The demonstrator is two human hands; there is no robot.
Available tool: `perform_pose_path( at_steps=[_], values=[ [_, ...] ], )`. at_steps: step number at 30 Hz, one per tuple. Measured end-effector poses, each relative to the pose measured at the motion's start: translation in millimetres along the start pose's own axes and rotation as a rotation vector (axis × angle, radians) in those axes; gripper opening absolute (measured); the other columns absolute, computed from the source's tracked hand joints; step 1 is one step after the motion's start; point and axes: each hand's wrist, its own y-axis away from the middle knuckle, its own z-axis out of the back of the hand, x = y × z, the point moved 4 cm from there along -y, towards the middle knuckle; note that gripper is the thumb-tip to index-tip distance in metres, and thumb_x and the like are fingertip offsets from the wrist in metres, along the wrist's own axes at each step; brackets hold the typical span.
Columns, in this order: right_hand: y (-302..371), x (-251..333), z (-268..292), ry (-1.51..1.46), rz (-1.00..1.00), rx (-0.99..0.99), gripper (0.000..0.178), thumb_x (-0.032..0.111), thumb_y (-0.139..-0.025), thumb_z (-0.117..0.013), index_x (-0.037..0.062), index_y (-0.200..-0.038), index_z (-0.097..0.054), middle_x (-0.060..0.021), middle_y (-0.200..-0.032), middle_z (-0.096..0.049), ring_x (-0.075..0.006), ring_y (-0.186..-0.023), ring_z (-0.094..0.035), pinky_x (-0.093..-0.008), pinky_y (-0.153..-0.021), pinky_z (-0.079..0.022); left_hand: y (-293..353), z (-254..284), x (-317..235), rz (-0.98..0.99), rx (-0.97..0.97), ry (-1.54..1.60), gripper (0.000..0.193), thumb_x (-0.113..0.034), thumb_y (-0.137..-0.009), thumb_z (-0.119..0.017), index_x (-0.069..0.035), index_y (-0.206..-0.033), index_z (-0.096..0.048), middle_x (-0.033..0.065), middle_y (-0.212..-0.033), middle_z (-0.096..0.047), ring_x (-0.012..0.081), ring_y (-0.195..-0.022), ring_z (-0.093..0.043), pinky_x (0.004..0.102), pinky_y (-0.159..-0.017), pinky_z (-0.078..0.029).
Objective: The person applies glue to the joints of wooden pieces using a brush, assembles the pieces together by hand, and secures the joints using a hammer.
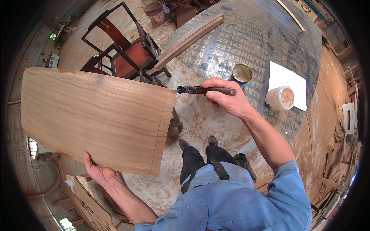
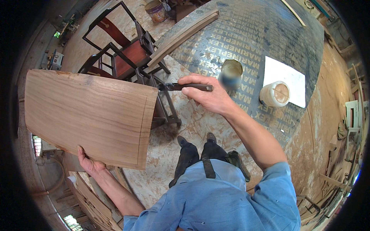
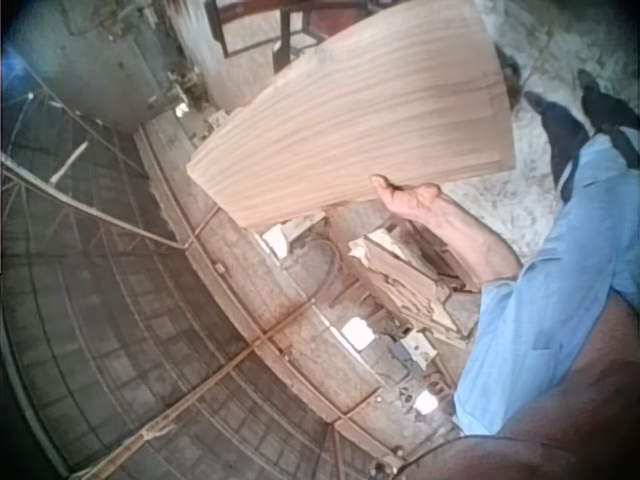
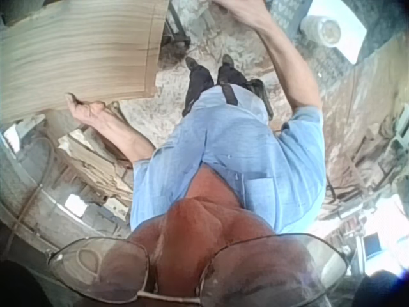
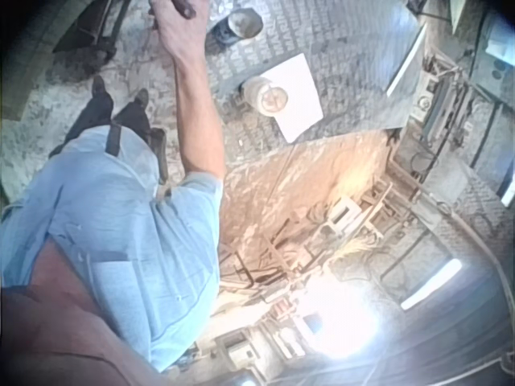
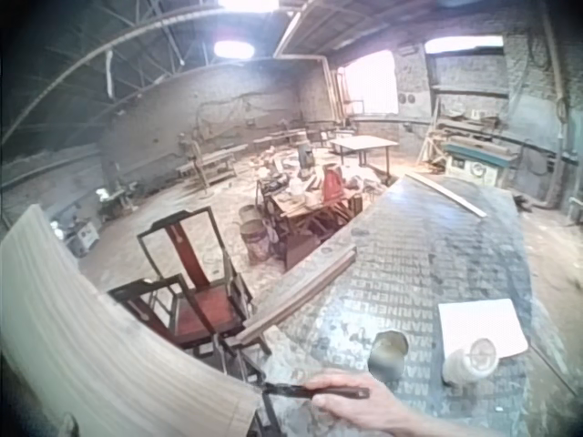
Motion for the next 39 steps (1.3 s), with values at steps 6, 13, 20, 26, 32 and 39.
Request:
perform_pose_path(
  at_steps=[6,13,20,26,32,39],
  values=[
    [3,-3,-7,-0.076,-0.001,-0.014,0.029,0.02,-0.086,-0.065,0.0059,-0.111,-0.064,0.0007,-0.075,-0.061,-0.0048,-0.062,-0.053,-0.0201,-0.055,-0.043,-4,1,2,0.026,0.044,0.012,0.036,-0.017,-0.088,-0.061,-0.001,-0.119,-0.056,0.0137,-0.12,-0.06,0.0285,-0.108,-0.058,0.0486,-0.093,-0.05],
    [9,-18,-7,-0.24,0.023,-0.048,0.029,0.017,-0.087,-0.064,0.0052,-0.114,-0.062,0.0001,-0.075,-0.061,-0.0046,-0.061,-0.054,-0.019,-0.052,-0.042,-8,-1,5,0.029,0.045,0.001,0.035,-0.017,-0.088,-0.061,-0.002,-0.119,-0.056,0.0132,-0.119,-0.061,0.0284,-0.108,-0.058,0.0478,-0.094,-0.049],
    [13,-32,-15,-0.242,-0.054,-0.064,0.028,0.016,-0.087,-0.063,0.0026,-0.112,-0.061,-0.0024,-0.077,-0.061,-0.0061,-0.062,-0.054,-0.0199,-0.052,-0.044,-12,-6,11,0.052,0.058,-0.023,0.035,-0.018,-0.087,-0.061,-0.002,-0.118,-0.057,0.0125,-0.118,-0.061,0.0277,-0.108,-0.059,0.0464,-0.093,-0.05],
    [5,-31,-7,-0.322,-0.066,-0.049,0.025,0.016,-0.091,-0.058,0.0005,-0.111,-0.06,-0.0038,-0.08,-0.062,-0.0081,-0.066,-0.056,-0.0221,-0.053,-0.046,-8,-16,17,0.013,-0.006,-0.053,0.035,-0.018,-0.088,-0.061,-0.002,-0.118,-0.057,0.0123,-0.12,-0.06,0.0277,-0.109,-0.058,0.0458,-0.095,-0.049],
    [-3,-15,4,-0.322,0.054,-0.162,0.025,0.016,-0.09,-0.06,0.0011,-0.111,-0.06,-0.003,-0.078,-0.061,-0.0071,-0.066,-0.055,-0.0217,-0.054,-0.045,-8,-19,19,0.048,0.018,-0.009,0.034,-0.017,-0.09,-0.058,-0.002,-0.12,-0.055,0.013,-0.122,-0.059,0.028,-0.111,-0.057,0.0465,-0.095,-0.048],
    [0,-8,9,-0.092,0.05,-0.202,0.025,0.014,-0.088,-0.064,0.0025,-0.11,-0.063,0.0004,-0.084,-0.062,-0.005,-0.073,-0.055,-0.0198,-0.063,-0.045,-13,-20,27,0.1,0.115,-0.002,0.035,-0.017,-0.09,-0.058,-0.001,-0.12,-0.055,0.013,-0.122,-0.059,0.0283,-0.11,-0.057,0.0464,-0.095,-0.048]
  ],
)
